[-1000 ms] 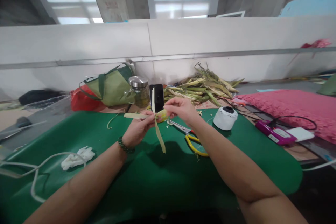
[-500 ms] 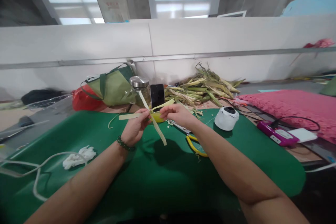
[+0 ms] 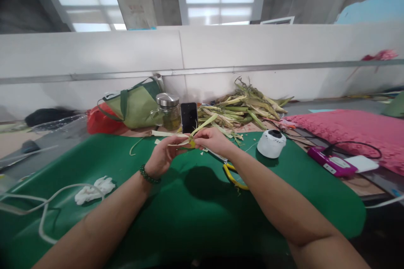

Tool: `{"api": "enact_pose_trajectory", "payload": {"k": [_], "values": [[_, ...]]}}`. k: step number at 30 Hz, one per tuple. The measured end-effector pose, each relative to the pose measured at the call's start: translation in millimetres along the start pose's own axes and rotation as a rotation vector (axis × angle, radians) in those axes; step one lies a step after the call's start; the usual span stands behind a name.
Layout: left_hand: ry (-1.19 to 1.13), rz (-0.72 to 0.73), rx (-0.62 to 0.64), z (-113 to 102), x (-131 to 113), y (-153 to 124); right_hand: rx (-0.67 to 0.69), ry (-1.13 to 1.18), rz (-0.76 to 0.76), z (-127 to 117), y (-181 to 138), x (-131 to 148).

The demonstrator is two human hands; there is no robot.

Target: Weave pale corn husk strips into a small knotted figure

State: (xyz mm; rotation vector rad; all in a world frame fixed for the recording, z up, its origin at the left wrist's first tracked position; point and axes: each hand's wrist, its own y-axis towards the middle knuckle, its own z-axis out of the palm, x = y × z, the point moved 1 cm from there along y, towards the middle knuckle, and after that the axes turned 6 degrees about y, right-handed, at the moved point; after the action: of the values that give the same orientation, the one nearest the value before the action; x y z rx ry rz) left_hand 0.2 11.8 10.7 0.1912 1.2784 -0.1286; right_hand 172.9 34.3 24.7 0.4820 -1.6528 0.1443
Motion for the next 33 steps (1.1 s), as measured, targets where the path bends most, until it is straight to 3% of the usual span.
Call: {"api": "enact_pose_trajectory", "payload": {"k": [5, 8, 15, 18, 24, 27, 33], "values": [[0.062, -0.036, 0.344, -18.2, -21.1, -1.5, -0.003, -0.125, -0.033, 1.1, -4.2, 8.0], [0.115, -0.037, 0.436, -23.6, -25.8, -1.2, 0.004, -0.236, -0.096, 4.6, -7.0, 10.1], [0.311, -0.054, 0.223, -11.6, -2.5, 4.4, -0.067, -0.588, -0.322, 15.2, -7.9, -3.5], [0.308, -0.041, 0.218, -9.7, 4.4, 7.1, 0.01, -0.576, -0.349, 17.2, -6.9, -5.8], [0.286, -0.035, 0.142, -13.6, 1.0, 9.3, 0.09, -0.432, -0.24, -0.5, -4.0, 2.0], [0.361, -0.034, 0.173, -12.6, -0.3, 8.4, 0.126, -0.365, -0.173, -11.0, -2.9, 4.7], [0.472, -0.103, 0.205, -13.6, 3.6, 8.2, 0.161, -0.413, -0.182, -16.0, -4.6, 9.6]]}}
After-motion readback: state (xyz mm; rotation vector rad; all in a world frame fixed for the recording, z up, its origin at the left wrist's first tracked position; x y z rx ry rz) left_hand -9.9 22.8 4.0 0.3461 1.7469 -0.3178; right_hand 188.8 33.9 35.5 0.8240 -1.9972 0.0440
